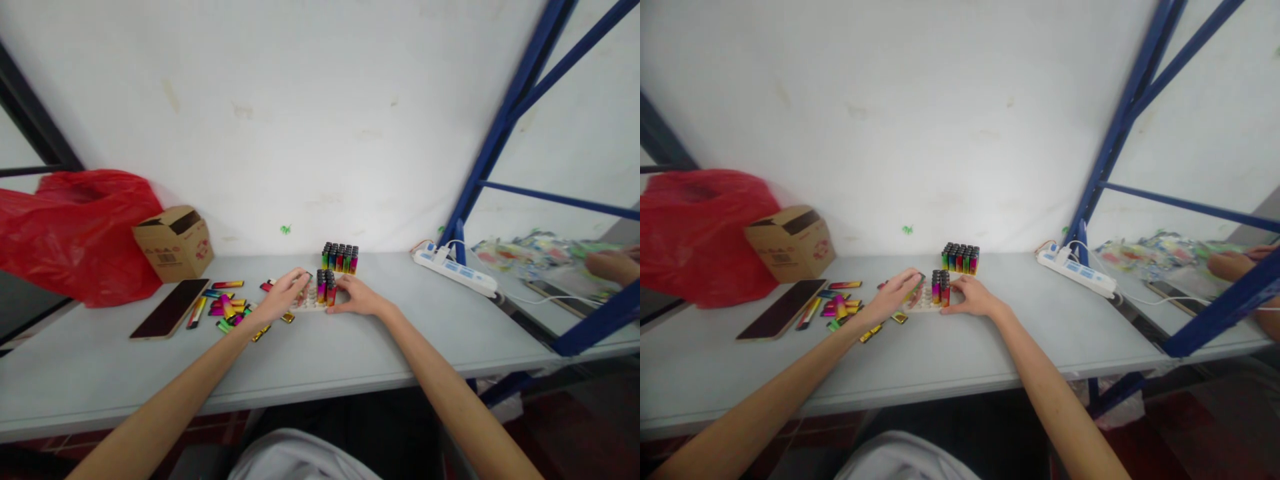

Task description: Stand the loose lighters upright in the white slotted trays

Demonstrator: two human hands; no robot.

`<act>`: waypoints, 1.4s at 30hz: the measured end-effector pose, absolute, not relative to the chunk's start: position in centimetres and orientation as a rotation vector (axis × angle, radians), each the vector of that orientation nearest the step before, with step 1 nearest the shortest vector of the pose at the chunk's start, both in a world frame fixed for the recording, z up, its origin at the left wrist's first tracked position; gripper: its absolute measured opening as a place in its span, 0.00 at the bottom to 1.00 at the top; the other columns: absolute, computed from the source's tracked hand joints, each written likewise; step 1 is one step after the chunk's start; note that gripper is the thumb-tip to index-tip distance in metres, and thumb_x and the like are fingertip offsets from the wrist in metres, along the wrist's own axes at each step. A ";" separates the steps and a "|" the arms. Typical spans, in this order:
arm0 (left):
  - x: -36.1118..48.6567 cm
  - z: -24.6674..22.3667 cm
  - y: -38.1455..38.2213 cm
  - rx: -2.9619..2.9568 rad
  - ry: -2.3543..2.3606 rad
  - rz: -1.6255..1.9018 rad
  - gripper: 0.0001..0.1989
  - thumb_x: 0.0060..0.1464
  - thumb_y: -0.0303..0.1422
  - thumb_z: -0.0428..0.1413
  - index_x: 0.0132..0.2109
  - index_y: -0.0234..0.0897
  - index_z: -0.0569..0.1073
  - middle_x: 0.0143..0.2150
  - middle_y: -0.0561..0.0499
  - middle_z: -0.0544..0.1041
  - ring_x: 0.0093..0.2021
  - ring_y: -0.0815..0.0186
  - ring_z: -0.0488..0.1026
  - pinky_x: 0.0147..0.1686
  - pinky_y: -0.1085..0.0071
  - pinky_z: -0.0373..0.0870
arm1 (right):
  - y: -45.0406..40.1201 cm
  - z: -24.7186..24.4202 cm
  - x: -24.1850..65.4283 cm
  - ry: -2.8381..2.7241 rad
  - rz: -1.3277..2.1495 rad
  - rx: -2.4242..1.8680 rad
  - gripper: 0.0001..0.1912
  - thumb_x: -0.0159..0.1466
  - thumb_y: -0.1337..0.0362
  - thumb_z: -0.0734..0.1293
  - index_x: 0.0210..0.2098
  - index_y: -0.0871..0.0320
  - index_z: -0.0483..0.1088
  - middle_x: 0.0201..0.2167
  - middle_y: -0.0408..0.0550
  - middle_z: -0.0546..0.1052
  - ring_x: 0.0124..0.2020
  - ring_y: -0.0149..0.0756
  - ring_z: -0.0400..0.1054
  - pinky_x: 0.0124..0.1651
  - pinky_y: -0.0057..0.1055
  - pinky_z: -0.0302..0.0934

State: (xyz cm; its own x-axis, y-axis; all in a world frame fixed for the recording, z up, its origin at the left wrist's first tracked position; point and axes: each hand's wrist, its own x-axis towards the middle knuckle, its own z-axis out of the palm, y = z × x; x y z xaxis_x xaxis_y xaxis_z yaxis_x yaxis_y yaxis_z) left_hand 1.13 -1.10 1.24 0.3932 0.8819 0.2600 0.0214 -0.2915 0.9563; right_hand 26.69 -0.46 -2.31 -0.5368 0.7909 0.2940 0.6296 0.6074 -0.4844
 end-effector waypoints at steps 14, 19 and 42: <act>1.2 1.5 -2.1 2.026 0.768 1.039 0.11 0.61 0.38 0.64 0.48 0.44 0.85 0.46 0.44 0.82 0.44 0.56 0.77 0.47 0.64 0.74 | -0.2 -2.5 26.7 -2.359 0.420 -1.121 0.33 0.57 0.45 0.80 0.55 0.58 0.77 0.47 0.54 0.78 0.47 0.47 0.70 0.53 0.41 0.64; 1.2 2.3 -2.4 2.020 0.793 0.995 0.08 0.56 0.36 0.67 0.44 0.43 0.86 0.44 0.45 0.84 0.44 0.54 0.77 0.49 0.63 0.73 | -0.2 -2.6 26.7 -2.353 0.409 -1.125 0.33 0.57 0.45 0.81 0.54 0.58 0.77 0.46 0.53 0.78 0.47 0.47 0.70 0.53 0.41 0.65; -5.5 5.3 0.3 2.346 1.062 0.868 0.13 0.52 0.45 0.68 0.37 0.41 0.84 0.33 0.47 0.82 0.35 0.58 0.77 0.38 0.68 0.71 | -0.2 -2.6 26.8 -2.366 0.414 -1.127 0.34 0.58 0.44 0.80 0.55 0.60 0.77 0.48 0.55 0.78 0.47 0.47 0.71 0.53 0.42 0.65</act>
